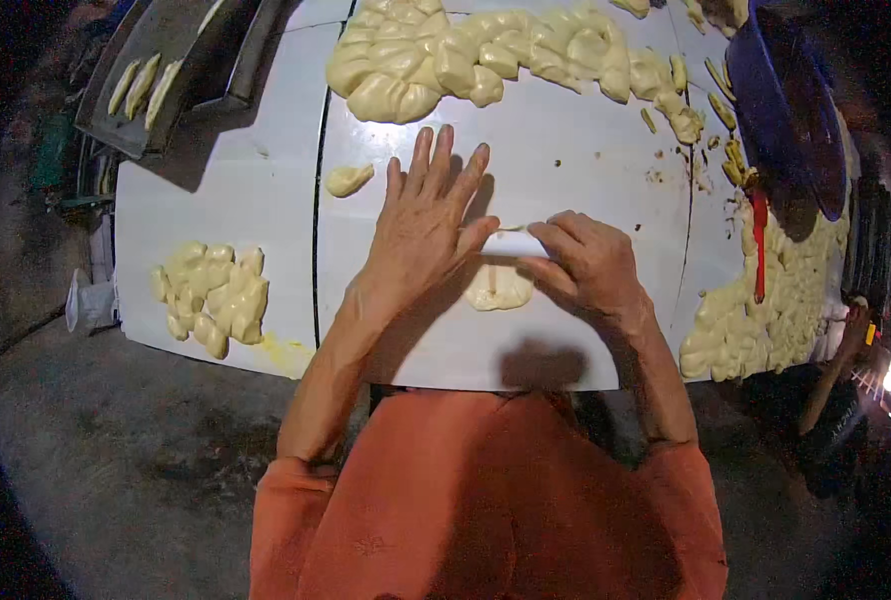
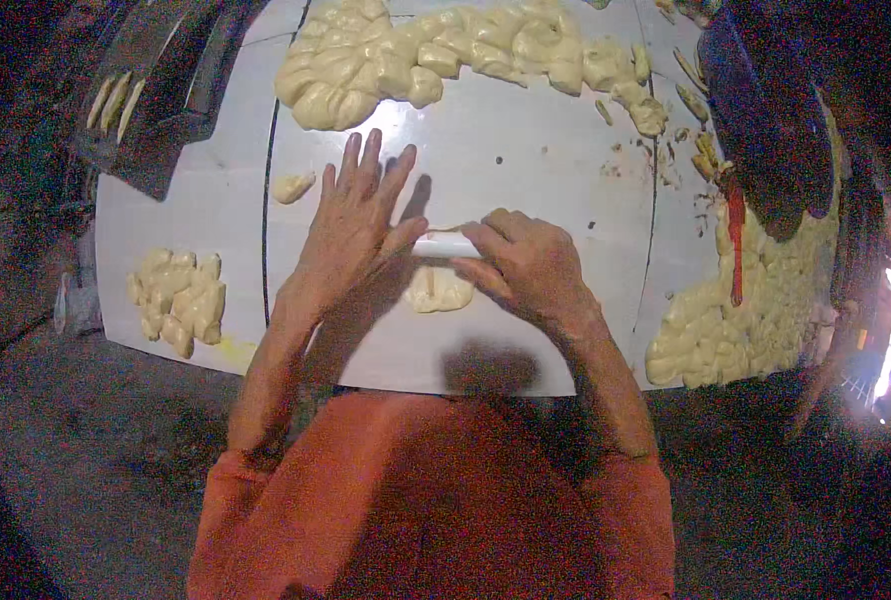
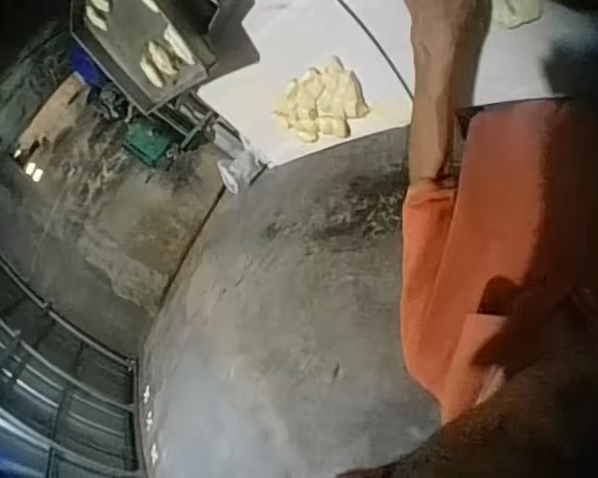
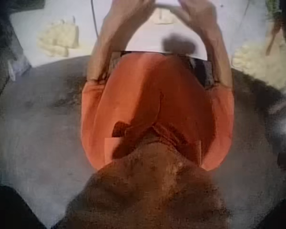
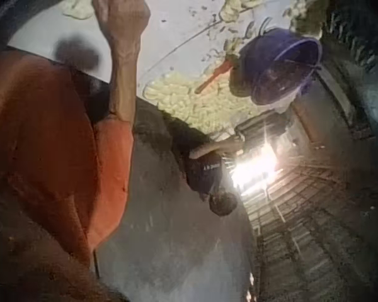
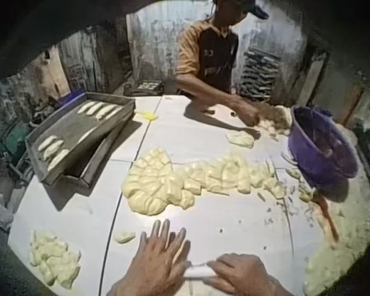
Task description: The person flattens pieces of dough with a rolling pin, applies dark filling from a bowl using a spatula, rolls the pieces into cylinders, and places them onto a metal tray.
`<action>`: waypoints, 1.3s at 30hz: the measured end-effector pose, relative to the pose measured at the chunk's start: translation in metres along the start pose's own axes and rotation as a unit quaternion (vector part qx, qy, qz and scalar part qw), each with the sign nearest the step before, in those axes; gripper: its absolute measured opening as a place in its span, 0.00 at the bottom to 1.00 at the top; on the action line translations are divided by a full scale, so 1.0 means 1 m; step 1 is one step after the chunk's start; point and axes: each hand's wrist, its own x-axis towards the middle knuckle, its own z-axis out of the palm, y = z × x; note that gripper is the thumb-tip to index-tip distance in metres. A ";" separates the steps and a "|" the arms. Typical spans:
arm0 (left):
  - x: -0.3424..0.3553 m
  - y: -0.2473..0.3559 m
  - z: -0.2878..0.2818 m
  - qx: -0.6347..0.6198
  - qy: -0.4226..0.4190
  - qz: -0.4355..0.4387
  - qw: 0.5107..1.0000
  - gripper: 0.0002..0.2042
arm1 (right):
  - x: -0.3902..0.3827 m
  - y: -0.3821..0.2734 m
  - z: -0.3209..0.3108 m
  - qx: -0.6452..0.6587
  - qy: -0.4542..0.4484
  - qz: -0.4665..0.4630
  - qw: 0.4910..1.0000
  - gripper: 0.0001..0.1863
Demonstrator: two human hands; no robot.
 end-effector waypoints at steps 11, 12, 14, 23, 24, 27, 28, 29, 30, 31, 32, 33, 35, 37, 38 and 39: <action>-0.106 0.063 0.021 0.005 -0.032 -0.067 0.997 0.36 | -0.093 -0.025 0.077 -0.158 0.078 -0.005 0.984 0.36; -0.120 0.068 0.025 0.006 -0.039 -0.064 0.997 0.37 | -0.104 -0.026 0.085 -0.168 0.100 -0.024 0.980 0.36; -0.142 0.074 0.033 0.007 -0.041 -0.053 0.998 0.39 | -0.112 -0.023 0.086 -0.179 0.125 -0.041 0.975 0.37; -0.087 0.046 0.019 0.068 -0.010 -0.086 0.994 0.34 | -0.051 -0.008 0.051 -0.113 0.080 0.028 0.990 0.30; -0.074 0.038 0.023 0.082 0.036 -0.072 0.993 0.32 | -0.037 -0.007 0.051 -0.152 0.101 0.044 0.982 0.30; -0.029 0.014 0.032 0.108 0.095 -0.078 0.987 0.28 | 0.011 0.008 0.059 -0.197 0.129 0.078 0.969 0.31; -0.008 0.011 0.029 0.111 0.115 -0.085 0.983 0.27 | 0.026 0.014 0.054 -0.221 0.164 0.095 0.957 0.30; 0.010 0.010 0.021 0.093 0.132 -0.080 0.984 0.25 | 0.039 0.021 0.048 -0.243 0.202 0.109 0.943 0.29; 0.025 0.005 0.023 0.101 0.144 -0.082 0.981 0.26 | 0.052 0.030 0.041 -0.238 0.217 0.112 0.940 0.29; 0.038 0.000 0.024 0.109 0.156 -0.084 0.978 0.26 | 0.063 0.036 0.035 -0.233 0.233 0.115 0.937 0.28; 0.047 -0.005 0.022 0.118 0.162 -0.092 0.975 0.27 | 0.075 0.031 0.023 -0.260 0.237 0.110 0.930 0.29; 0.054 -0.010 0.022 0.119 0.165 -0.092 0.975 0.27 | 0.077 0.033 0.019 -0.261 0.239 0.109 0.929 0.29; 0.066 -0.022 0.018 0.123 0.150 -0.091 0.977 0.27 | 0.084 0.041 0.006 -0.044 0.219 -0.039 0.974 0.32; 0.056 -0.018 0.017 0.097 0.190 -0.066 0.975 0.28 | 0.069 0.031 0.001 -0.051 0.139 -0.084 0.985 0.30; 0.048 -0.011 0.014 0.081 0.191 -0.046 0.977 0.28 | 0.053 0.022 0.001 -0.056 0.059 -0.115 0.990 0.29; 0.035 -0.007 0.011 0.073 0.190 -0.032 0.979 0.29 | 0.042 0.018 0.009 -0.049 0.071 -0.095 0.992 0.27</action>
